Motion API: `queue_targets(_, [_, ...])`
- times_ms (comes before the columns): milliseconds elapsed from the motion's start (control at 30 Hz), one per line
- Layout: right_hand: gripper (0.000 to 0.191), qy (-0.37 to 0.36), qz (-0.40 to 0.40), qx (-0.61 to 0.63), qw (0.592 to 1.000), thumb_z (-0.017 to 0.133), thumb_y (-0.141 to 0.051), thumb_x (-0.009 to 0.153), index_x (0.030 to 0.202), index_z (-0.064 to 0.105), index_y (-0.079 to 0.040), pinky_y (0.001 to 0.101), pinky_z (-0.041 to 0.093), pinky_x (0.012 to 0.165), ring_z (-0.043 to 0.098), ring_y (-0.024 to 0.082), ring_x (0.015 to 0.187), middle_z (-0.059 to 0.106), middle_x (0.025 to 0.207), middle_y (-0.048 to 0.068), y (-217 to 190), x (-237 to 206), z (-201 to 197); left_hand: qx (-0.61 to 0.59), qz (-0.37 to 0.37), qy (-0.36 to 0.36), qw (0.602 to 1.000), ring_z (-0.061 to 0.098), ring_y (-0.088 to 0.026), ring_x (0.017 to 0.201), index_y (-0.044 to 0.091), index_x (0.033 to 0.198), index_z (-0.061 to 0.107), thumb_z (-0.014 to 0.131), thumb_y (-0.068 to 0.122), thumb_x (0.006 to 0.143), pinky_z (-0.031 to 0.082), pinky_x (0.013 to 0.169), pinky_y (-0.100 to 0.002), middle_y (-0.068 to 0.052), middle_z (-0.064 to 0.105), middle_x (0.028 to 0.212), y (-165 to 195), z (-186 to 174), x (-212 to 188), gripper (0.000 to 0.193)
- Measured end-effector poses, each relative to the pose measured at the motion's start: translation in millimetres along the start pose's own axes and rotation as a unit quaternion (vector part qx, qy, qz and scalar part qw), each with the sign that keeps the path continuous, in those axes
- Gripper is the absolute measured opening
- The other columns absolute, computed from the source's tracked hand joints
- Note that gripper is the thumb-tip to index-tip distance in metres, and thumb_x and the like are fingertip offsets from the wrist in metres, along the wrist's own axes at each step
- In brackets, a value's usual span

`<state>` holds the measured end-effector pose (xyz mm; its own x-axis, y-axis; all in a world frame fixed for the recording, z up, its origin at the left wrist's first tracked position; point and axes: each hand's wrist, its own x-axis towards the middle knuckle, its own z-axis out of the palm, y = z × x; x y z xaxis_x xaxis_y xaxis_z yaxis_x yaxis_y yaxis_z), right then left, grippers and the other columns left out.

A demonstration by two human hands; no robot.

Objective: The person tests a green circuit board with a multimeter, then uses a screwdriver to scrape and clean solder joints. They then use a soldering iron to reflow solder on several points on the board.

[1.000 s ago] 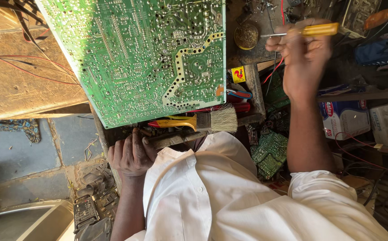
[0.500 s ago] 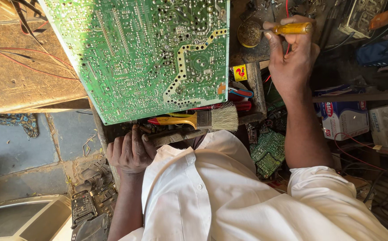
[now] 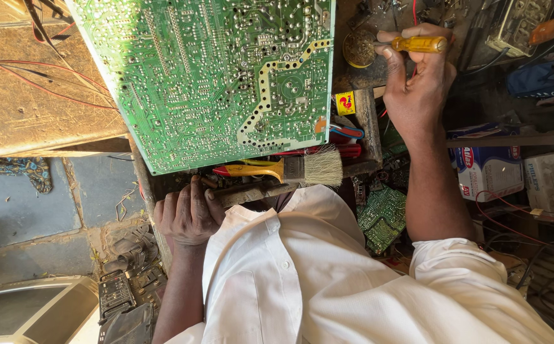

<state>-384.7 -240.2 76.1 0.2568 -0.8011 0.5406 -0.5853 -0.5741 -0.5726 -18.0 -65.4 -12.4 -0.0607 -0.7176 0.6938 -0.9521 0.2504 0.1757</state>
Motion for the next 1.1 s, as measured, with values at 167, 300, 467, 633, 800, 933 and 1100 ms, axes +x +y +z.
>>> queue_targets(167, [0.032,-0.004,0.000,-0.005,1.000,0.059,0.015,0.115,0.132,0.038,-0.001,0.0343,0.064,0.106,0.076,0.027,0.118,0.071,0.124,0.025,-1.6,-1.6,0.5,0.002,0.000,-0.005,1.000,0.059,-0.026,0.067,-0.005,0.110,0.069,0.058,0.017,0.101,0.038,0.061,-0.040,-0.011,0.072,0.090,-0.3,0.0,-1.0,0.026])
queue_targets(300, [0.035,-0.003,-0.005,-0.017,1.000,0.062,0.015,0.113,0.136,0.039,0.000,0.0350,0.061,0.105,0.074,0.028,0.118,0.071,0.120,0.025,-1.0,-4.4,1.2,0.003,0.004,-0.002,1.000,0.059,-0.026,0.066,-0.005,0.110,0.069,0.058,0.017,0.101,0.038,0.061,-0.040,-0.011,0.072,0.089,-1.2,-0.4,-1.0,0.026])
queue_targets(467, [0.029,0.008,0.036,0.060,0.998,0.059,0.015,0.117,0.133,0.039,0.002,0.0345,0.062,0.109,0.074,0.025,0.120,0.071,0.125,0.024,2.1,-5.5,2.4,0.007,-0.001,-0.006,1.000,0.060,-0.026,0.067,-0.005,0.109,0.069,0.057,0.017,0.101,0.038,0.061,-0.039,-0.012,0.073,0.090,-0.5,-0.7,-0.5,0.026])
queue_targets(633, [0.030,0.005,0.013,0.015,1.000,0.060,0.015,0.115,0.132,0.039,0.002,0.0345,0.063,0.108,0.074,0.026,0.120,0.071,0.122,0.025,3.0,-5.8,1.9,0.004,-0.003,-0.007,1.000,0.060,-0.026,0.067,-0.004,0.109,0.068,0.058,0.017,0.101,0.038,0.060,-0.039,-0.011,0.073,0.090,0.3,-1.0,-0.2,0.025])
queue_targets(800, [0.029,0.012,0.043,0.042,0.998,0.059,0.014,0.118,0.134,0.038,0.001,0.0328,0.062,0.103,0.077,0.025,0.116,0.072,0.126,0.026,3.2,-7.8,1.0,0.002,0.013,0.004,1.000,0.060,-0.026,0.068,-0.003,0.111,0.064,0.058,0.016,0.102,0.037,0.061,-0.040,-0.012,0.074,0.095,-1.3,0.0,-0.6,0.022])
queue_targets(933, [0.029,0.006,0.030,0.032,0.999,0.058,0.013,0.118,0.134,0.038,0.001,0.0339,0.062,0.104,0.076,0.027,0.117,0.072,0.126,0.026,5.7,-8.2,2.6,0.001,0.012,-0.003,1.000,0.061,-0.026,0.067,-0.004,0.112,0.064,0.058,0.016,0.101,0.037,0.060,-0.039,-0.012,0.073,0.092,-3.1,-0.9,-1.7,0.023])
queue_targets(1100, [0.029,0.012,0.022,0.029,0.999,0.059,0.013,0.119,0.134,0.037,0.000,0.0337,0.064,0.104,0.077,0.027,0.116,0.072,0.125,0.026,9.1,-9.7,3.1,0.003,0.016,0.000,1.000,0.061,-0.025,0.068,-0.004,0.112,0.064,0.058,0.016,0.102,0.037,0.060,-0.039,-0.012,0.073,0.093,-3.5,-1.5,-2.3,0.023])
